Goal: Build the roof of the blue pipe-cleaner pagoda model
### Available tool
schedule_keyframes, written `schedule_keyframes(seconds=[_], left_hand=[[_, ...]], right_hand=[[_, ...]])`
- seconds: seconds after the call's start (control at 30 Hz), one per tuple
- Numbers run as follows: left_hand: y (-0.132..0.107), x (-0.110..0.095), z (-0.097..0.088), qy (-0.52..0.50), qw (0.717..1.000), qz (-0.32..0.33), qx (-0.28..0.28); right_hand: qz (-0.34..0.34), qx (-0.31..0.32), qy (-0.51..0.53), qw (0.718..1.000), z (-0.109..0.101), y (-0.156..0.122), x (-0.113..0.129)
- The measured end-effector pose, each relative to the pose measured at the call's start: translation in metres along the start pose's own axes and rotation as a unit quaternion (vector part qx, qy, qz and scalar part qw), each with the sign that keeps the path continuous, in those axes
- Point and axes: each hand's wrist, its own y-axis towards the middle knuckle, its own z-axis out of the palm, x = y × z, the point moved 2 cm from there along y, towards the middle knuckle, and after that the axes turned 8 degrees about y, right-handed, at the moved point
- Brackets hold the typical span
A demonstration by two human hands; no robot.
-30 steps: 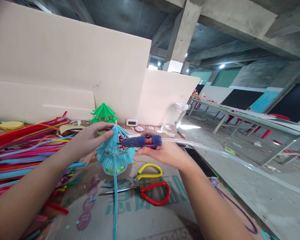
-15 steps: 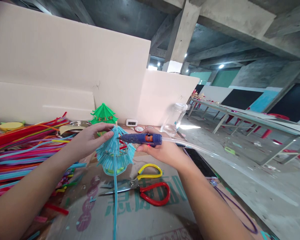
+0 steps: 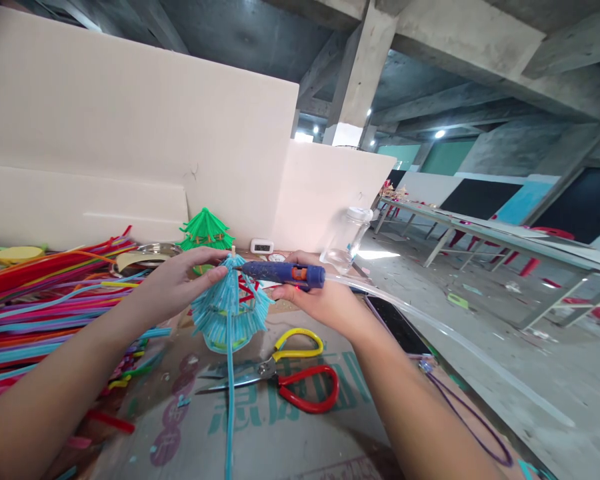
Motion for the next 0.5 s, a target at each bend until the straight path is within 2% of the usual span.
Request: schedule_keyframes(seconds=[0.33, 0.5], left_hand=[[-0.001, -0.002, 0.001, 0.008, 1.000, 0.008, 0.001], [0.001, 0.009, 0.002, -0.039, 0.999, -0.013, 0.016]], right_hand=[[0.000, 0.004, 0.064, 0.998, 0.001, 0.003, 0.011], [0.036, 0.043, 0.159, 0.986, -0.004, 0.003, 0.005]])
